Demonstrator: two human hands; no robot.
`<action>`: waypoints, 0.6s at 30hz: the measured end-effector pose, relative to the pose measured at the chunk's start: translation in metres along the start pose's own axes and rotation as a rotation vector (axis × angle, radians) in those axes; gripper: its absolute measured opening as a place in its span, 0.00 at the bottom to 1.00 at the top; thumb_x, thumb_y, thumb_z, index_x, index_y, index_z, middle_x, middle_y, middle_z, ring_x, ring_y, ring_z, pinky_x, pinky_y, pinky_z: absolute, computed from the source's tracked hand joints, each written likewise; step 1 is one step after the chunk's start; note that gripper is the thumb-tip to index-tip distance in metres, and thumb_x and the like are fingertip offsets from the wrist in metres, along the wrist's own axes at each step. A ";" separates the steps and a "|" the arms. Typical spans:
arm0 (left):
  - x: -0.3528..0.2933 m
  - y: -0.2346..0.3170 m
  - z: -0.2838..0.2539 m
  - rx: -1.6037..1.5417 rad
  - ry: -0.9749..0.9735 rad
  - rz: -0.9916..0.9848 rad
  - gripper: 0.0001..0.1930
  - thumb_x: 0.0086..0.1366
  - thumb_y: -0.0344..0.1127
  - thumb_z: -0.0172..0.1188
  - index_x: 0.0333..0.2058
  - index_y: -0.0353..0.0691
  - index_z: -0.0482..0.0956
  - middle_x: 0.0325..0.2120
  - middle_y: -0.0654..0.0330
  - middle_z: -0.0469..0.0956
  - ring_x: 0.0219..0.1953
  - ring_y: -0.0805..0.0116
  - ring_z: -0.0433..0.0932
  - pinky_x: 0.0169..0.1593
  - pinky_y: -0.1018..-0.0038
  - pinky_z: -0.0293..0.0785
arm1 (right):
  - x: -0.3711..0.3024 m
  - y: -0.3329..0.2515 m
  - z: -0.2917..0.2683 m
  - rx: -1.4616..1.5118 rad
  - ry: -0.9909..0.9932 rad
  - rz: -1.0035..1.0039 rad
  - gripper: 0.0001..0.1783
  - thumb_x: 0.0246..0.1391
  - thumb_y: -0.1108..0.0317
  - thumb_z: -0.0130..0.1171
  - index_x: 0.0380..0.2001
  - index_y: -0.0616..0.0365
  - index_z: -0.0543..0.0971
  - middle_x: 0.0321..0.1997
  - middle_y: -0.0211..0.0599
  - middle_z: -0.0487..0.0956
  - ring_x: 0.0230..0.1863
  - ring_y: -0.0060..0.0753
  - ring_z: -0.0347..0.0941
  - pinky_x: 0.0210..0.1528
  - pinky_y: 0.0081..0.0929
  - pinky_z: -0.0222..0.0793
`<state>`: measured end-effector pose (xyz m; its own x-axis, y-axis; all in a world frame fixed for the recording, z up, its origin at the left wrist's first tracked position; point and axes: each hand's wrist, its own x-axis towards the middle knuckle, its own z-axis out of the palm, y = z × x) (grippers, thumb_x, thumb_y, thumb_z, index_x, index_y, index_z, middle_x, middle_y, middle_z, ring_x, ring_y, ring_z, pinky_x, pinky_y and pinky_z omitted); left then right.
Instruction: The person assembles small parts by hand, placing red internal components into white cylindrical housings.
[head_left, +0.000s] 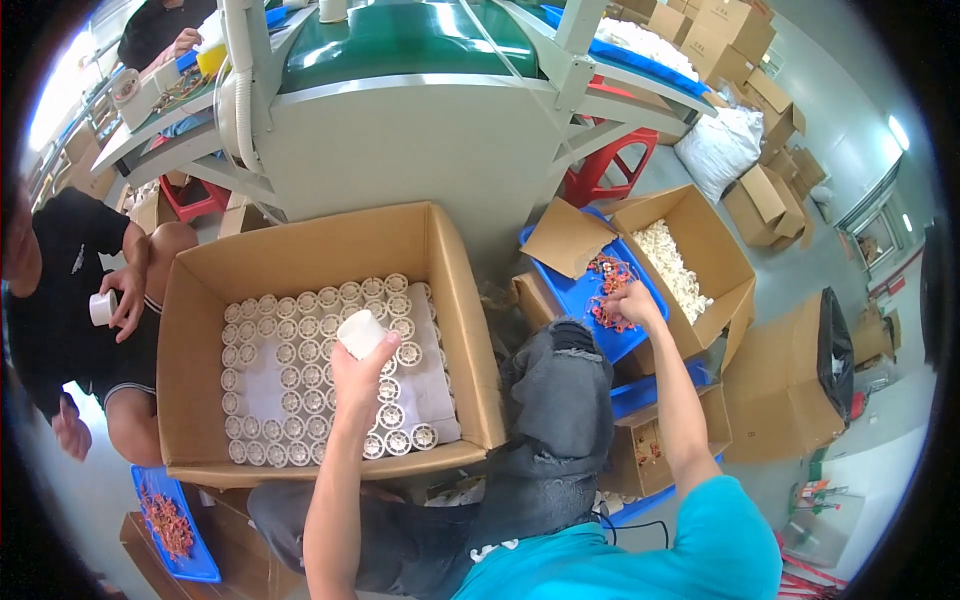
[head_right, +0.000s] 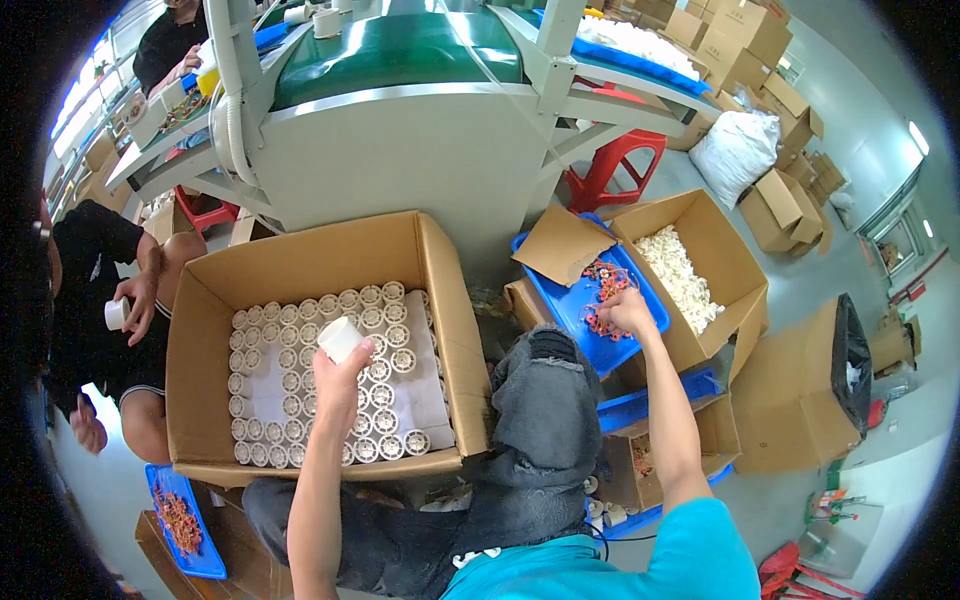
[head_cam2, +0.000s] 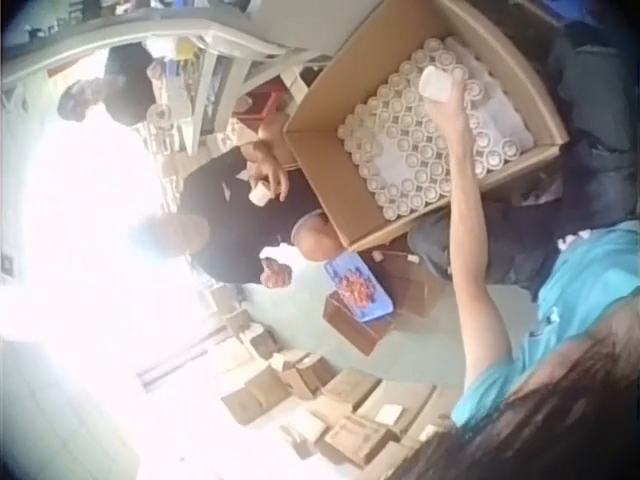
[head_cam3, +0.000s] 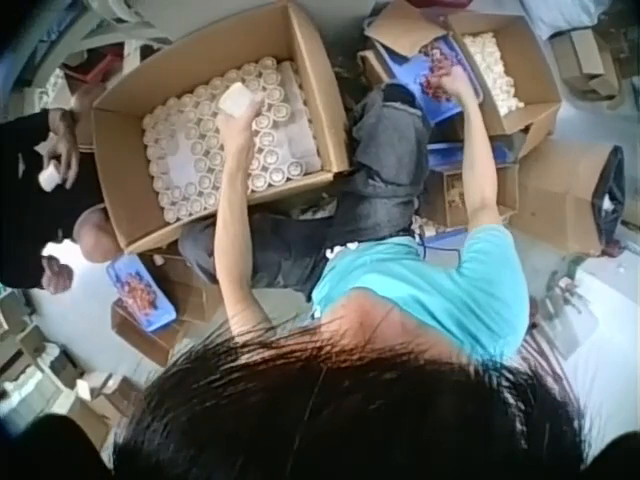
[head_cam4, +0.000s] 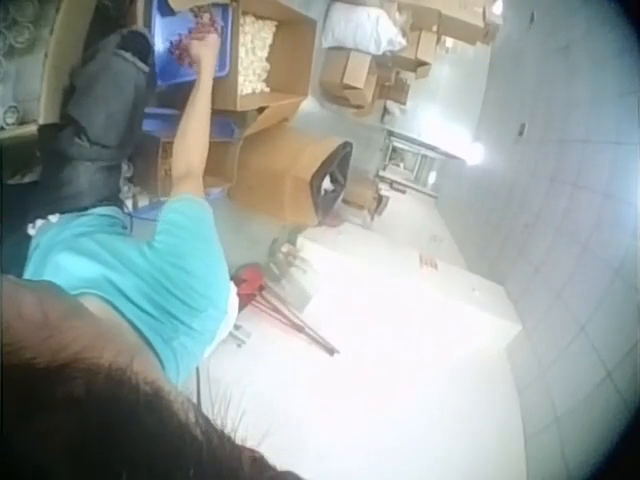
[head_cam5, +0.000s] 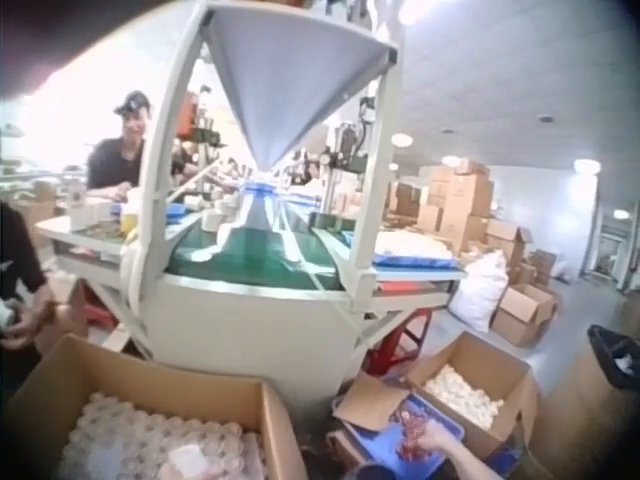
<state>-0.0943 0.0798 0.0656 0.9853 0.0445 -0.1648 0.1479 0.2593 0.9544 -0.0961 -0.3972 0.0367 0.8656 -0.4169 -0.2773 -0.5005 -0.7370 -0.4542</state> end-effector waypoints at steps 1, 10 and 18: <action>0.001 -0.001 -0.001 0.009 0.002 -0.003 0.14 0.53 0.33 0.71 0.34 0.37 0.75 0.28 0.66 0.75 0.30 0.77 0.72 0.35 0.76 0.68 | -0.002 0.001 0.002 0.205 0.071 -0.010 0.08 0.54 0.70 0.62 0.32 0.64 0.84 0.24 0.36 0.81 0.22 0.27 0.75 0.25 0.27 0.71; 0.002 0.000 -0.002 0.019 -0.016 -0.002 0.15 0.53 0.33 0.71 0.35 0.35 0.75 0.29 0.64 0.77 0.30 0.76 0.73 0.36 0.76 0.70 | -0.008 -0.018 -0.014 0.381 1.081 -0.230 0.13 0.56 0.68 0.60 0.43 0.61 0.83 0.29 0.42 0.84 0.27 0.27 0.77 0.35 0.28 0.73; -0.001 0.005 0.004 0.033 -0.055 0.003 0.14 0.54 0.33 0.70 0.34 0.36 0.75 0.28 0.65 0.76 0.30 0.77 0.73 0.34 0.76 0.69 | -0.010 0.018 -0.022 0.346 0.647 0.019 0.10 0.51 0.68 0.63 0.34 0.62 0.85 0.25 0.40 0.83 0.26 0.28 0.79 0.32 0.27 0.73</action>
<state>-0.0943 0.0772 0.0717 0.9888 -0.0087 -0.1492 0.1472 0.2275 0.9626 -0.1136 -0.4176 0.0505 0.6390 -0.7374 0.2190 -0.3991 -0.5612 -0.7251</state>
